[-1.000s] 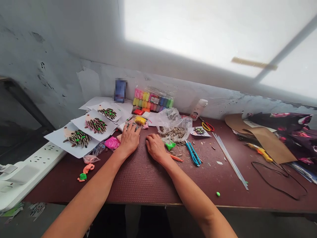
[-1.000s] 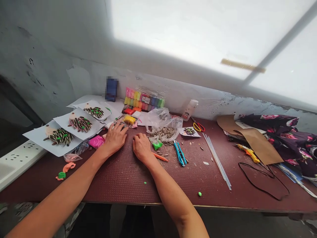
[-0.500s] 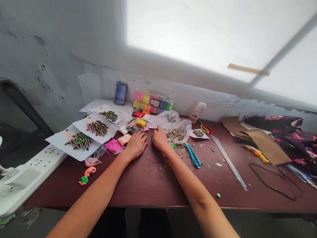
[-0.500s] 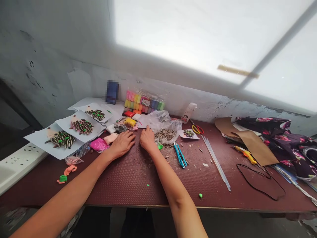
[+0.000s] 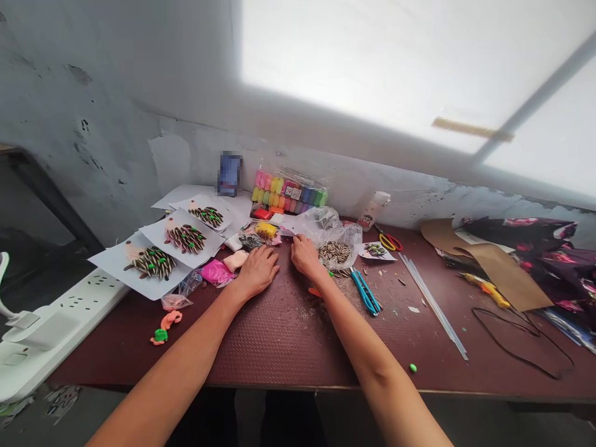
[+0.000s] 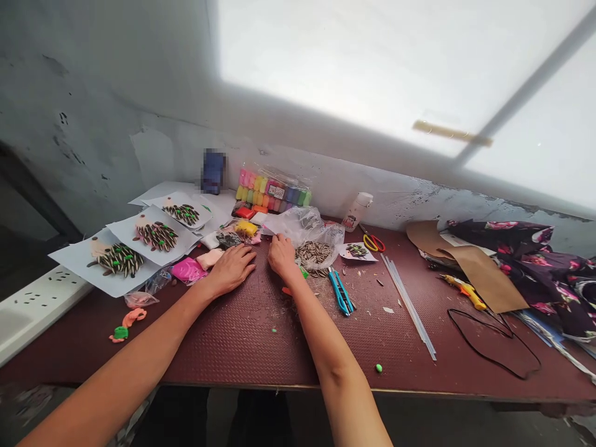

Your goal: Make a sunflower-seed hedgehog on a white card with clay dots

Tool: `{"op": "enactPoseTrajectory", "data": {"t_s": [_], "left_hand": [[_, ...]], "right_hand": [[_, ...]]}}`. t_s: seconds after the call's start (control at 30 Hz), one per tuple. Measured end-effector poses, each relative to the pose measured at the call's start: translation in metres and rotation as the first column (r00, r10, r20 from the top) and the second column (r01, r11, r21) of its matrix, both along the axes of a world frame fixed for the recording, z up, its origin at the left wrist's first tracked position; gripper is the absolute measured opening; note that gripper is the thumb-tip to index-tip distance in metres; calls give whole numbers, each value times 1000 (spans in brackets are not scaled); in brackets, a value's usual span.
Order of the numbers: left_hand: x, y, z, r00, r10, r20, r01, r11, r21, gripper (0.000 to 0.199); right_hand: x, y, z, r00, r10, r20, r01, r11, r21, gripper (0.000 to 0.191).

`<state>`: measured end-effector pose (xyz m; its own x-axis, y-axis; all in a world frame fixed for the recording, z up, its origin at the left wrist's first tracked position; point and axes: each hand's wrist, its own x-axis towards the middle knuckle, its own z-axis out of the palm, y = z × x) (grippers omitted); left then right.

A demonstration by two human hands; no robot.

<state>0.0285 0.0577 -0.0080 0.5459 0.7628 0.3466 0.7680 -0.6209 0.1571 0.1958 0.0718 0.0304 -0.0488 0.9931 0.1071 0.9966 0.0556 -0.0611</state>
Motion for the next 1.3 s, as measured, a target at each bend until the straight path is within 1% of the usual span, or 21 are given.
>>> {"op": "enactPoseTrajectory", "data": {"t_s": [0.13,0.27,0.37,0.5,0.6,0.67,0.83,1.0,1.3], "left_hand": [[0,-1,2,1000,7,-17,-8,1000,-4,27],[0,0,3,1000,-3,-12,2,1000,-11,26],[0,1,2,1000,-5,-20,5,1000,-4,26],[0,2,1,1000,-7,-25,8,1000,2,27],[0,2,1,1000,-9,-30,9,1000,-4,28],[-1,2,0,1000,-14,-19,14,1000,-11,28],[-1,3,0,1000,-28,-1,27,999,-22,28],[-2,4,-2,998,-39,40,41,998,-39,27],[-1,2,2,999,-24,-36,23,999,-25,29]], "right_hand": [[3,-1,2,990,-29,-136,38,997,63,40],[3,-1,7,976,-105,-190,127,986,106,38],[2,-2,11,984,-106,-144,119,989,86,40],[0,-5,11,999,2,-48,-1,1000,25,38],[-4,-6,9,998,67,16,-68,997,33,34],[-7,-4,7,997,68,47,-70,997,28,33],[-14,3,6,994,34,102,-31,999,-32,33],[-15,8,7,989,43,141,-38,999,-38,37],[-11,20,3,994,8,111,-7,1000,-12,40]]}}
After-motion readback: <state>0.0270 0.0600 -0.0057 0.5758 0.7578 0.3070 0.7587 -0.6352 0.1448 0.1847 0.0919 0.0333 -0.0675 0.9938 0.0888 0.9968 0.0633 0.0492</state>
